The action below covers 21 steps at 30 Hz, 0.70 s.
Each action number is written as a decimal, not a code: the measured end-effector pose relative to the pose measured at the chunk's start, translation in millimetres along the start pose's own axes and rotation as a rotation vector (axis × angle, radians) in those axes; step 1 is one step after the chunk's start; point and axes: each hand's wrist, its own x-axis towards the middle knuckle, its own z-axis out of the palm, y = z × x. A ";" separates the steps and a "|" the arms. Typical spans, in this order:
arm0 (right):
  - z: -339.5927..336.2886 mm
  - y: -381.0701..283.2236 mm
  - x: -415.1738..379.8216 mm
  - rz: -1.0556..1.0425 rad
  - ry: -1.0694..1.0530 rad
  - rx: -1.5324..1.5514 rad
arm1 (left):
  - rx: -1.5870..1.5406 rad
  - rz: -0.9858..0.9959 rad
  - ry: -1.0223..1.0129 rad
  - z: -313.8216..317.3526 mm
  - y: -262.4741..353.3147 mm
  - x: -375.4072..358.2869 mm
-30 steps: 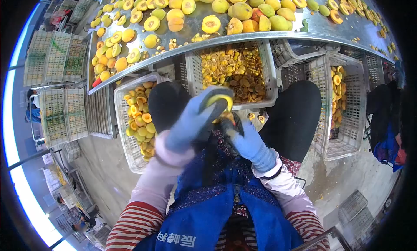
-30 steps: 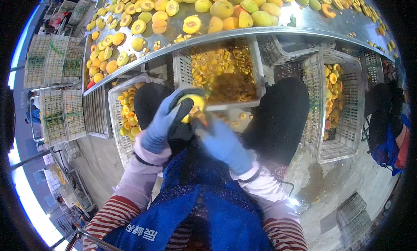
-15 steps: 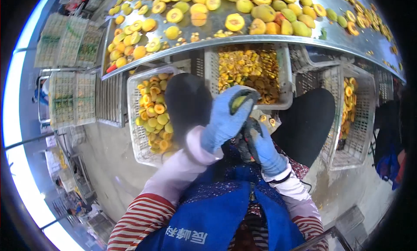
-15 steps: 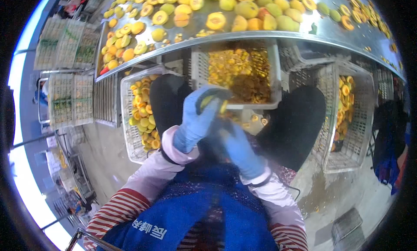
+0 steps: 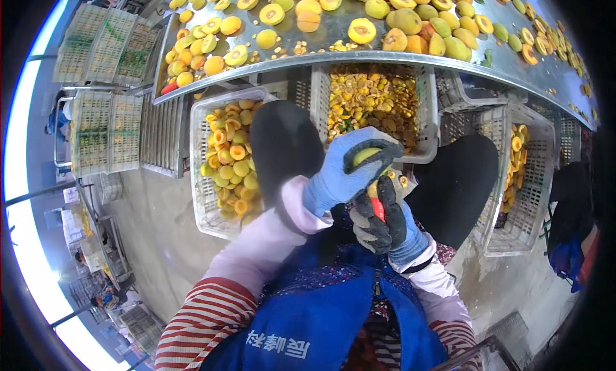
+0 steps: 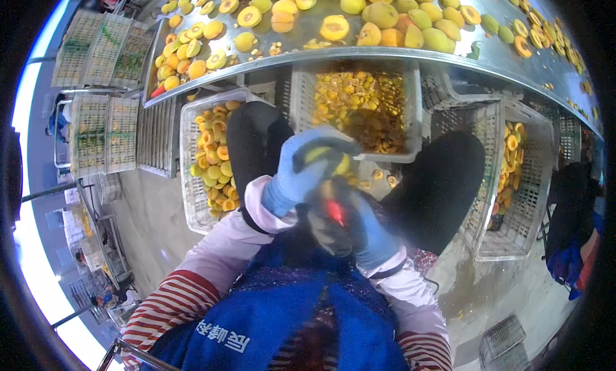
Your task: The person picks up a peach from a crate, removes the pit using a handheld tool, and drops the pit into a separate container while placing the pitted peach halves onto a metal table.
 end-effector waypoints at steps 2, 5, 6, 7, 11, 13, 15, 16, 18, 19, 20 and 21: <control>-5.3 1.1 -0.1 0.020 -0.072 0.072 | -0.121 -0.040 -0.061 -0.3 0.4 3.1; -1.1 1.3 0.0 0.048 -0.158 0.262 | -0.332 -0.183 -0.057 3.9 0.0 6.6; -3.9 1.6 1.4 0.044 -0.259 0.299 | -0.353 -0.171 -0.064 5.9 -3.0 7.8; -6.6 0.9 3.0 0.049 -0.296 0.318 | -0.367 -0.206 -0.021 9.2 -3.3 6.7; -16.9 -1.8 10.3 0.046 -0.395 0.400 | -0.027 -0.179 0.101 18.6 -10.8 0.6; -20.8 -3.9 13.8 0.053 -0.423 0.421 | -0.130 -0.299 0.184 17.8 -9.1 -2.9; -20.8 -3.8 13.0 -0.001 -0.340 0.325 | -0.328 -0.396 0.303 14.2 -10.4 -3.3; -16.8 -5.2 10.5 -0.060 -0.280 0.219 | -0.623 -0.539 0.477 11.1 -9.7 -0.8; -22.3 -13.1 9.4 -0.180 -0.277 0.201 | -1.018 -0.477 0.556 -2.7 -8.1 -15.0; -34.6 -19.9 9.0 -0.228 -0.293 0.213 | -0.796 -0.390 0.621 -14.1 -5.8 -19.1; -37.4 -25.7 8.0 -0.241 -0.248 0.302 | -0.361 -0.187 0.650 -30.5 -2.5 -19.7; -38.0 -29.7 6.4 -0.252 -0.201 0.394 | 0.189 0.018 0.712 -54.0 -0.8 -24.1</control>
